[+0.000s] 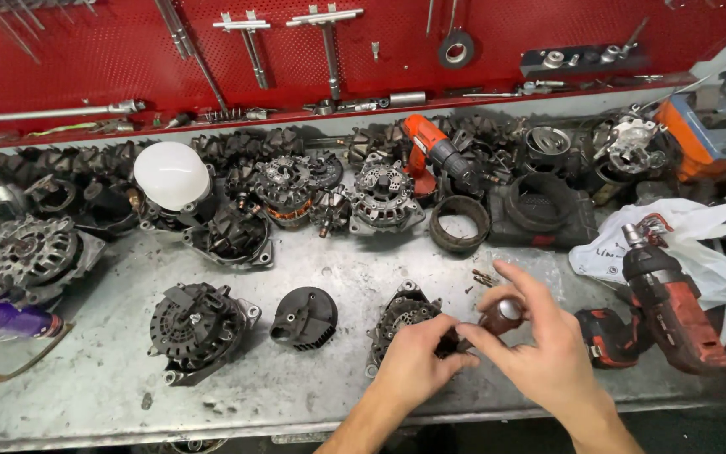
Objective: The person disassembles an alternator on a metal workbench. They use a cordless impact driver to remove bolts, then a ratchet and socket to loosen and remove additional fasteners. The person separates the housing halves and removes internal components, placing them on the bench.
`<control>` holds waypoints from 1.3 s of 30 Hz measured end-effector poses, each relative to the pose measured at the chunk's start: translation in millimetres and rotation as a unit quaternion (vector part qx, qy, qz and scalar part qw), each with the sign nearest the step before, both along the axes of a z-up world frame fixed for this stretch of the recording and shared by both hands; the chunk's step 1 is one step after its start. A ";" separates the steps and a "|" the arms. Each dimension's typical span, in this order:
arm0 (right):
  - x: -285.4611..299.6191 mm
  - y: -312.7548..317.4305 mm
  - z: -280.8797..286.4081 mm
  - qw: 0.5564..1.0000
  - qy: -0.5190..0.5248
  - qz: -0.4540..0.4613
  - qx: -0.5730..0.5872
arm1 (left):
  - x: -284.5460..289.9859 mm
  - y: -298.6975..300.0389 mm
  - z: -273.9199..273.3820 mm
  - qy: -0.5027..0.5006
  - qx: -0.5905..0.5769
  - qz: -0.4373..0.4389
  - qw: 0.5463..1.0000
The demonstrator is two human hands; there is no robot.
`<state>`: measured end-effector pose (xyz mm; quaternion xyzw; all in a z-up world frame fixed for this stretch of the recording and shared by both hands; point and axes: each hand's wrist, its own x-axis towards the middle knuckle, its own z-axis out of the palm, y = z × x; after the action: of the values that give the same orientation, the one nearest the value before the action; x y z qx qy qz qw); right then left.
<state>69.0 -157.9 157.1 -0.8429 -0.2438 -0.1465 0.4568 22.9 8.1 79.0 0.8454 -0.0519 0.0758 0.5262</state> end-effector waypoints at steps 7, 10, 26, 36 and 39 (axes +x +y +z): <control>7.1 -1.6 34.2 0.985 0.012 0.154 -0.075 | -6.1 4.5 -7.2 -0.020 -0.003 -0.059 0.998; 8.3 0.4 51.6 0.955 -0.141 0.113 -0.235 | -6.8 5.5 -9.9 -0.034 0.024 -0.015 0.999; 2.5 23.5 89.5 0.882 -0.093 0.280 -0.367 | -34.4 16.1 3.2 0.143 -0.067 -0.001 0.987; 3.8 -2.0 45.7 0.960 -0.042 0.176 -0.214 | -21.7 17.8 -0.7 -0.037 0.048 -0.015 0.998; -3.4 -52.1 -28.4 0.963 0.242 0.072 -0.095 | -36.8 23.9 6.6 0.002 -0.085 0.047 0.995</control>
<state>65.5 -210.0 128.6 -0.8727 -0.1991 0.1187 0.4297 -13.8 32.0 85.6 0.7995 -0.0046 0.1027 0.5918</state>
